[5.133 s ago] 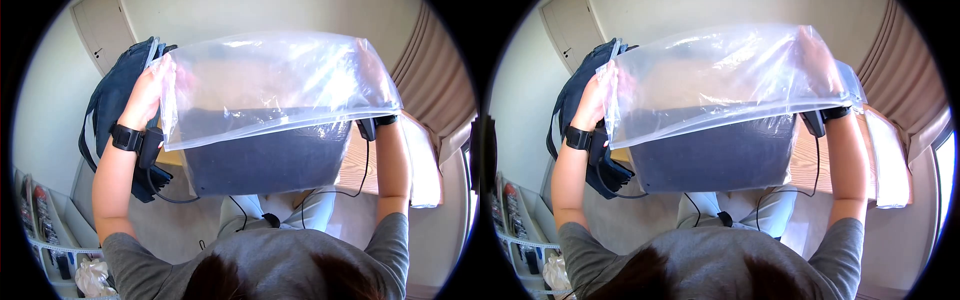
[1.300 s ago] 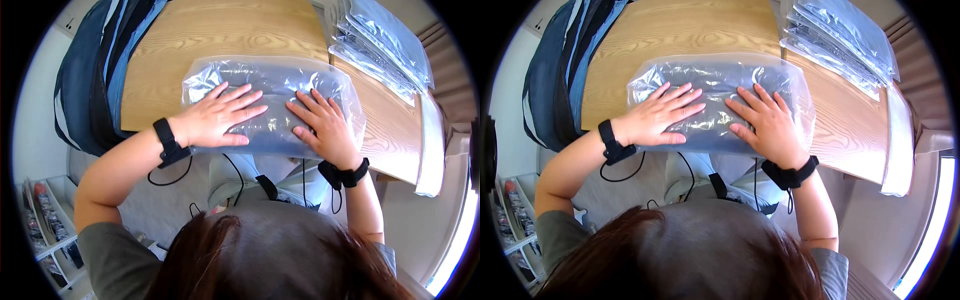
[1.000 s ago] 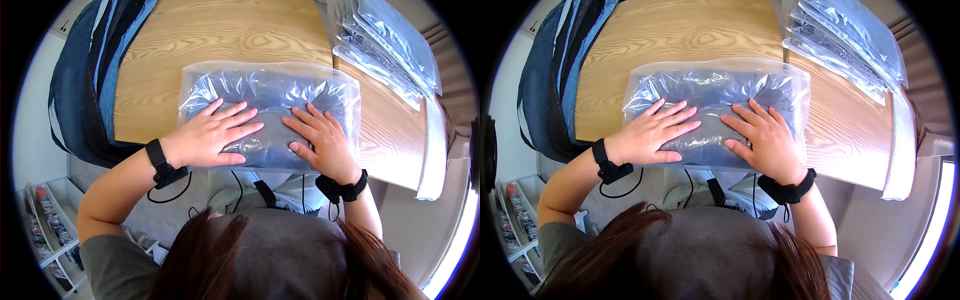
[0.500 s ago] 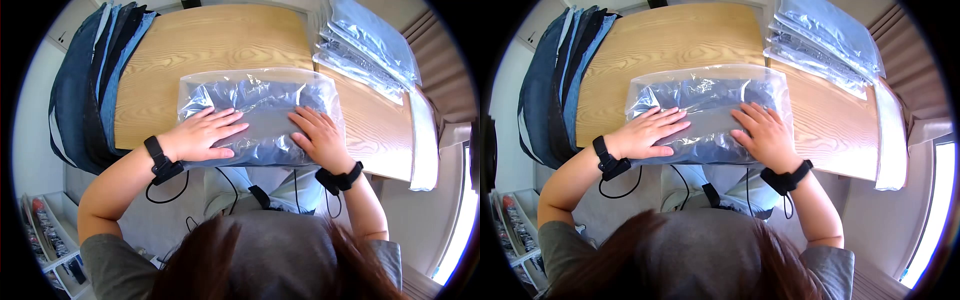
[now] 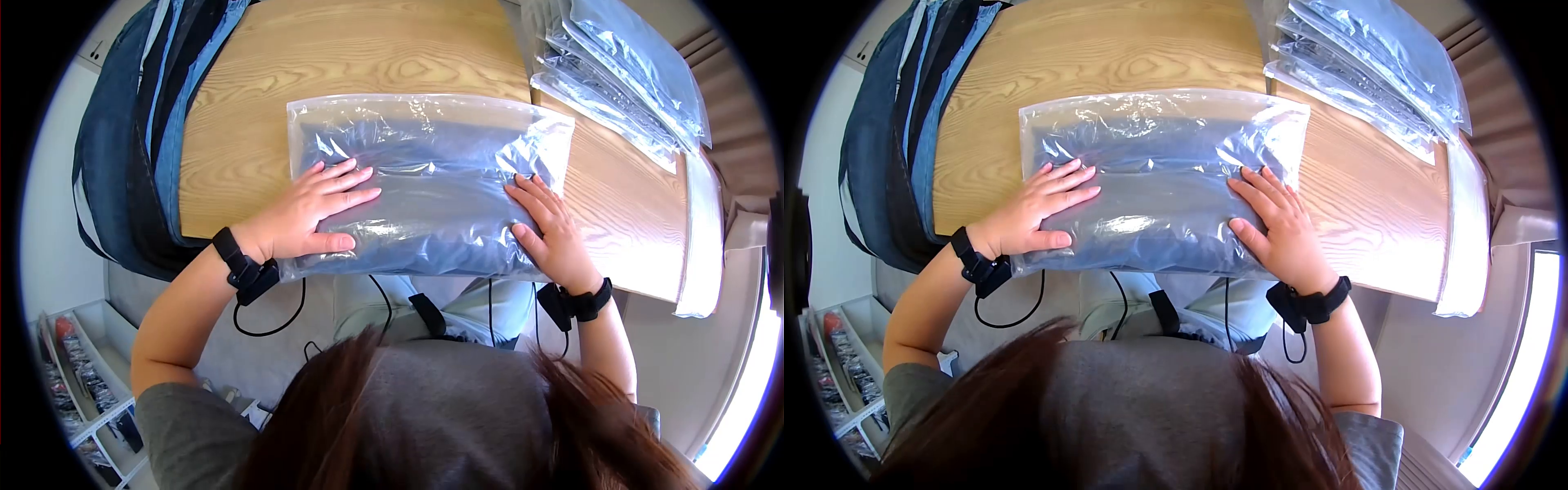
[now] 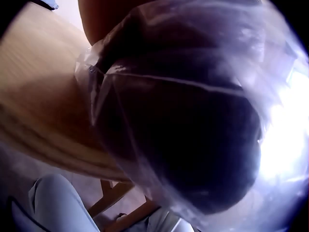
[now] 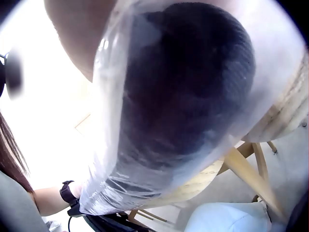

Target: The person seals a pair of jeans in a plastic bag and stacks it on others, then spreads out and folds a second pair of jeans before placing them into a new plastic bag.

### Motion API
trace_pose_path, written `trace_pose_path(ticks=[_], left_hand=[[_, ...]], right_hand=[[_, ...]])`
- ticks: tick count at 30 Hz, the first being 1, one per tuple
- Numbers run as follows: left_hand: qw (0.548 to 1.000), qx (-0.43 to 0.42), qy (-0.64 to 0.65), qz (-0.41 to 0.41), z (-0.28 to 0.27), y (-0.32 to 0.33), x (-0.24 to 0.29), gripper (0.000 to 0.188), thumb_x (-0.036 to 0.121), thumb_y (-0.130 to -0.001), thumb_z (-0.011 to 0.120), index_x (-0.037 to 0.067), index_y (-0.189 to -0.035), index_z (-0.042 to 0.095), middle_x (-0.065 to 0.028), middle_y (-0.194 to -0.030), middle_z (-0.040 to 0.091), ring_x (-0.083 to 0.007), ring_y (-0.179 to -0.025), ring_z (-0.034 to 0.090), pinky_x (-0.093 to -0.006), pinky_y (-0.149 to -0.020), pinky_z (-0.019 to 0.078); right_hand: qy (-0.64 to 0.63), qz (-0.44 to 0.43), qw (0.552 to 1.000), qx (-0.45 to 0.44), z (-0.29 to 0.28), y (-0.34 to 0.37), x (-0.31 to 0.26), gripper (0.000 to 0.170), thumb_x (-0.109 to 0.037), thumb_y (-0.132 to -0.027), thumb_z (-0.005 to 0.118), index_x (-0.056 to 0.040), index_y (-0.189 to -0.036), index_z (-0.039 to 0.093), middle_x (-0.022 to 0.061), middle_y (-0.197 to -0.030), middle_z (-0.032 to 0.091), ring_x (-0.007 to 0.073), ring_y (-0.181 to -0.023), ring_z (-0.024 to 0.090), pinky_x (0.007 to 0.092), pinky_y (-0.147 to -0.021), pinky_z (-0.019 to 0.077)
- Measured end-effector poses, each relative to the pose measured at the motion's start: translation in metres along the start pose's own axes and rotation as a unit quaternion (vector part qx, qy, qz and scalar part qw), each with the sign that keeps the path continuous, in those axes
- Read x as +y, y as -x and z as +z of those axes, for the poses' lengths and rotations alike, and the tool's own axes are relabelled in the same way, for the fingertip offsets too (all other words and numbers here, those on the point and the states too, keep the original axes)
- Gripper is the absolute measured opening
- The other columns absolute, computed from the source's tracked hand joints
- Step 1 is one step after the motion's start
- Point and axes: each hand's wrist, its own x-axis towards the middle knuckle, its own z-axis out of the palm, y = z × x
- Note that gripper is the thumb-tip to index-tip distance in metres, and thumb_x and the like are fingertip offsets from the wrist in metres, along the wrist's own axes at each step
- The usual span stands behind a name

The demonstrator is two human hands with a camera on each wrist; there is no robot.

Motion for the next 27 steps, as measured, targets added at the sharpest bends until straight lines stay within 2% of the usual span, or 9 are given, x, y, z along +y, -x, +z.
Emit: trace_pose_path(ticks=[4,7,9,10,11,14,15,19,27], left_hand=[[1.000,0.004,-0.006,0.006,-0.002,0.001,0.001,0.075,0.066,-0.086,0.043,0.016,-0.143,0.039,-0.0124,-0.152,0.028,-0.0345,-0.142,0.019,-0.0530,-0.114,0.0108],[0.999,-0.017,-0.037,0.013,-0.007,0.002,0.004,0.073,0.063,-0.088,0.044,0.017,-0.144,0.035,-0.0130,-0.153,0.024,-0.0345,-0.142,0.018,-0.0533,-0.114,0.0117],[0.997,-0.014,-0.070,0.011,-0.016,0.004,0.015,0.072,0.061,-0.089,0.045,0.017,-0.145,0.033,-0.0134,-0.153,0.022,-0.0344,-0.142,0.017,-0.0534,-0.114,0.0121],[0.995,-0.021,-0.096,0.012,-0.022,0.004,0.022,0.072,0.059,-0.089,0.046,0.017,-0.146,0.031,-0.0139,-0.154,0.020,-0.0343,-0.142,0.016,-0.0535,-0.114,0.0126],[0.989,-0.016,-0.144,0.035,-0.027,0.001,0.029,0.074,0.057,-0.087,0.050,0.018,-0.147,0.029,-0.0146,-0.154,0.018,-0.0336,-0.143,0.015,-0.0537,-0.114,0.0128],[0.982,-0.031,-0.173,0.072,-0.033,-0.019,0.038,0.079,0.059,-0.085,0.053,0.019,-0.147,0.028,-0.0143,-0.155,0.016,-0.0335,-0.143,0.014,-0.0537,-0.114,0.0130],[0.979,-0.035,-0.184,0.080,-0.031,-0.027,0.036,0.084,0.062,-0.081,0.055,0.019,-0.148,0.027,-0.0135,-0.155,0.014,-0.0334,-0.143,0.012,-0.0541,-0.114,0.0120],[0.972,-0.096,-0.205,0.059,-0.029,-0.045,0.029,0.092,0.067,-0.077,0.057,0.019,-0.149,0.024,-0.0149,-0.156,0.011,-0.0331,-0.144,0.006,-0.0580,-0.112,0.0077],[0.976,-0.151,-0.152,0.029,-0.012,-0.054,0.019,0.099,0.074,-0.076,0.051,0.019,-0.151,0.016,-0.0161,-0.157,0.003,-0.0349,-0.144,-0.002,-0.0599,-0.111,0.0018]], right_hand=[[0.000,-0.004,1.000,0.004,-0.004,0.000,-0.004,0.049,-0.039,-0.092,0.054,-0.0151,-0.134,0.048,0.0097,-0.142,0.043,0.0330,-0.137,0.031,0.0500,-0.111,0.0224],[0.053,0.022,0.998,-0.008,-0.008,0.003,-0.019,0.050,-0.037,-0.091,0.055,-0.0131,-0.134,0.047,0.0119,-0.142,0.043,0.0325,-0.136,0.033,0.0496,-0.111,0.0235],[0.164,0.047,0.982,0.082,-0.004,0.005,-0.034,0.049,-0.033,-0.091,0.054,-0.0115,-0.135,0.046,0.0141,-0.140,0.044,0.0319,-0.134,0.036,0.0501,-0.110,0.0244],[0.149,0.026,0.982,0.114,-0.004,0.003,-0.047,0.048,-0.029,-0.091,0.054,-0.0102,-0.134,0.045,0.0151,-0.139,0.045,0.0314,-0.133,0.037,0.0509,-0.110,0.0249],[0.156,0.010,0.980,0.123,-0.005,0.001,-0.055,0.048,-0.029,-0.091,0.053,-0.0110,-0.134,0.045,0.0146,-0.139,0.045,0.0311,-0.132,0.038,0.0509,-0.109,0.0255],[0.148,-0.038,0.978,0.144,0.017,-0.024,-0.088,0.046,-0.032,-0.091,0.053,-0.0144,-0.134,0.047,0.0133,-0.138,0.047,0.0306,-0.130,0.042,0.0512,-0.107,0.0274],[0.172,-0.041,0.970,0.165,0.026,-0.033,-0.087,0.044,-0.038,-0.092,0.052,-0.0194,-0.132,0.051,0.0119,-0.137,0.048,0.0325,-0.128,0.043,0.0540,-0.105,0.0299],[0.187,-0.011,0.974,0.131,0.041,-0.043,-0.079,0.042,-0.045,-0.090,0.050,-0.0252,-0.127,0.057,0.0102,-0.136,0.050,0.0371,-0.127,0.043,0.0577,-0.100,0.0335],[0.173,0.010,0.979,0.105,0.045,-0.046,-0.080,0.041,-0.045,-0.088,0.053,-0.0264,-0.125,0.059,0.0106,-0.136,0.050,0.0384,-0.127,0.043,0.0580,-0.101,0.0334]])
